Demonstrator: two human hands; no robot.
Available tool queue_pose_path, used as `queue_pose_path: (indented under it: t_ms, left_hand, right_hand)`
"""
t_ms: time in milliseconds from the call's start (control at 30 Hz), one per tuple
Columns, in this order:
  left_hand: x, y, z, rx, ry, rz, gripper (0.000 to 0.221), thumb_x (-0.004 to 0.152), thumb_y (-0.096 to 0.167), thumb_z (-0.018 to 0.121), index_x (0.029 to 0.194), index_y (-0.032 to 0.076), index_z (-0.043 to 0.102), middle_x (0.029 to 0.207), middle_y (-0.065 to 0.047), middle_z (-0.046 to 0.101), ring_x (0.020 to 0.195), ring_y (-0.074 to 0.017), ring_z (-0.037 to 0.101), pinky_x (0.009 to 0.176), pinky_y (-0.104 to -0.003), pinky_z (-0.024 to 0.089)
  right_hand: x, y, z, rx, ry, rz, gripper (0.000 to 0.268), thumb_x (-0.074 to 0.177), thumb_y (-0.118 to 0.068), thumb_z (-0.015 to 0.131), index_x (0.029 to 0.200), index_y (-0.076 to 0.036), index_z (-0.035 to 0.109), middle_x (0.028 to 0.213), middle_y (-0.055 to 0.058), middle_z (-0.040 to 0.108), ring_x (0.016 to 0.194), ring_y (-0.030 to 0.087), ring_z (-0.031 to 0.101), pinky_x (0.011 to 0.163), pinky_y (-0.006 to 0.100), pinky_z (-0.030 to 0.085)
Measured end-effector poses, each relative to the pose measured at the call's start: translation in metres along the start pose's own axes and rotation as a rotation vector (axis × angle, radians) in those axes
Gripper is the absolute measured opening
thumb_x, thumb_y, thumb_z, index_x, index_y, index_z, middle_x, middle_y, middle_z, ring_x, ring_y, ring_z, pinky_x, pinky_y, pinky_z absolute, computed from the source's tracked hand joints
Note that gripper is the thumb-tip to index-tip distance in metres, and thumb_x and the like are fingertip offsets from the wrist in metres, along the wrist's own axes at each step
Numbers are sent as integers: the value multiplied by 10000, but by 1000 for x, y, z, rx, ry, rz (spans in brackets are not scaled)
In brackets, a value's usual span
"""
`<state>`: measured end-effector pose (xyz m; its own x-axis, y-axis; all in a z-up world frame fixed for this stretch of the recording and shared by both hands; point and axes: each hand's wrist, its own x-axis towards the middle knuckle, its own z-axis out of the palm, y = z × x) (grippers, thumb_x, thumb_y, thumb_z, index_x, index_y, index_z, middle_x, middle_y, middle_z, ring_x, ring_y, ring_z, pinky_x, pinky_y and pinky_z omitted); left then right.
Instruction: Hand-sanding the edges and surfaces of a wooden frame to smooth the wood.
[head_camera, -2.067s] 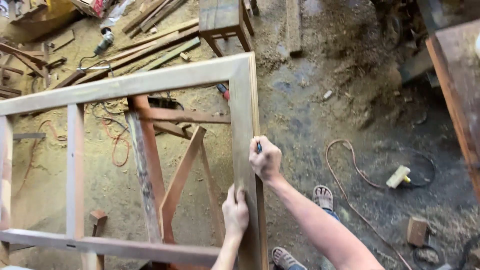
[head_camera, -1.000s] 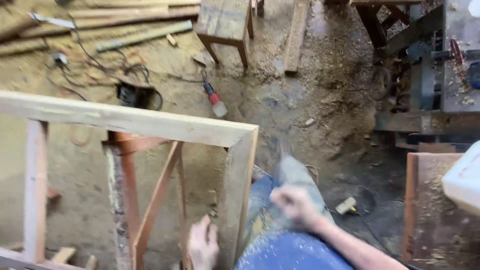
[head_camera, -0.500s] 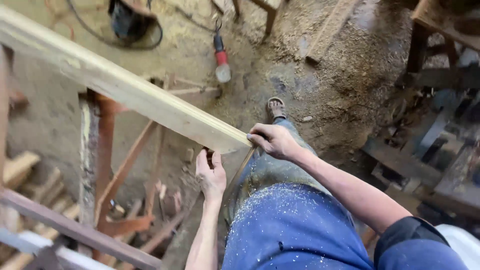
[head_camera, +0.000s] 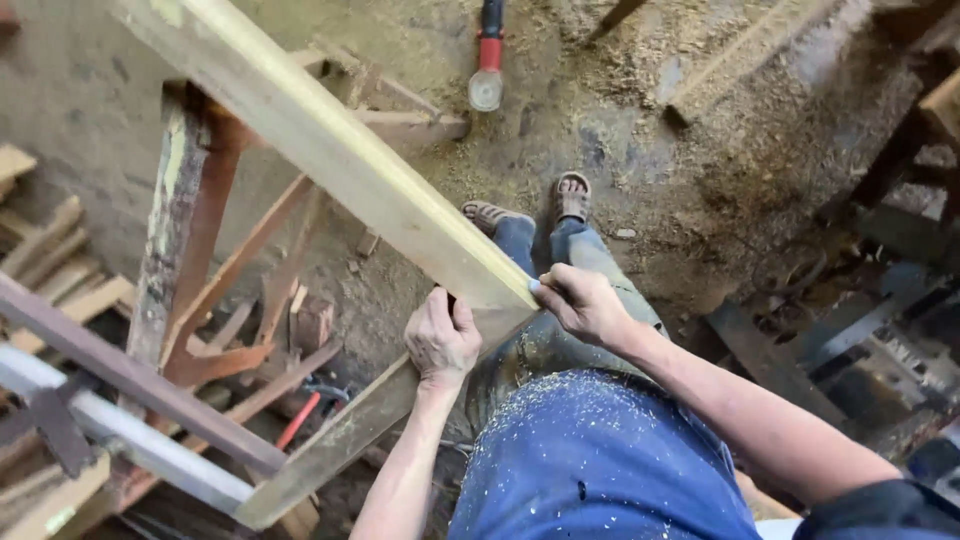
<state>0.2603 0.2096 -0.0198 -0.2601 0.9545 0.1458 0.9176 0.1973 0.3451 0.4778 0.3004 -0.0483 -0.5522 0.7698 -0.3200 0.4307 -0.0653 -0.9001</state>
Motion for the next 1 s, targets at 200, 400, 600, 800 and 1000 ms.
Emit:
queue_pose_path:
  t_ms: [200,400,600,800,1000]
  left_hand:
    - [-1,3,-4,-7,-12,48,465,1062,420,398,975,32,641,644,-90,516,561,-345,624,546,-418,527]
    - [6,8,-6,-11,12,59,477,1062,443,392,933,55,639,629,-67,491,541,-314,601,538,-387,516]
    - [9,8,-12,-26,-22,79,496,1071,446,358,871,61,598,638,-59,455,546,-311,582,528,-385,499]
    - [7,7,-11,-29,-28,55,478,1074,429,371,890,53,603,648,-62,465,556,-310,586,531,-389,499]
    - [9,8,-11,-25,-37,61,460,1080,407,371,885,51,587,662,-68,458,573,-316,589,532,-392,496]
  right_hand:
    - [114,-55,9,-65,84,-220,206,1006,-301,627,900,-151,531,710,161,561,717,440,639,584,541,506]
    - [16,-23,-11,8,-15,-1,204,964,-274,678,867,-148,550,657,154,585,677,431,654,582,493,529]
    - [45,-26,-7,123,-18,-101,176,969,-260,710,895,-141,605,653,133,611,652,377,673,593,434,547]
    - [29,-10,3,140,-35,-95,201,981,-299,688,918,-124,611,676,137,575,630,367,636,595,418,538]
    - [10,0,3,88,48,-259,144,997,-239,670,948,-114,617,798,121,543,699,378,625,628,422,541]
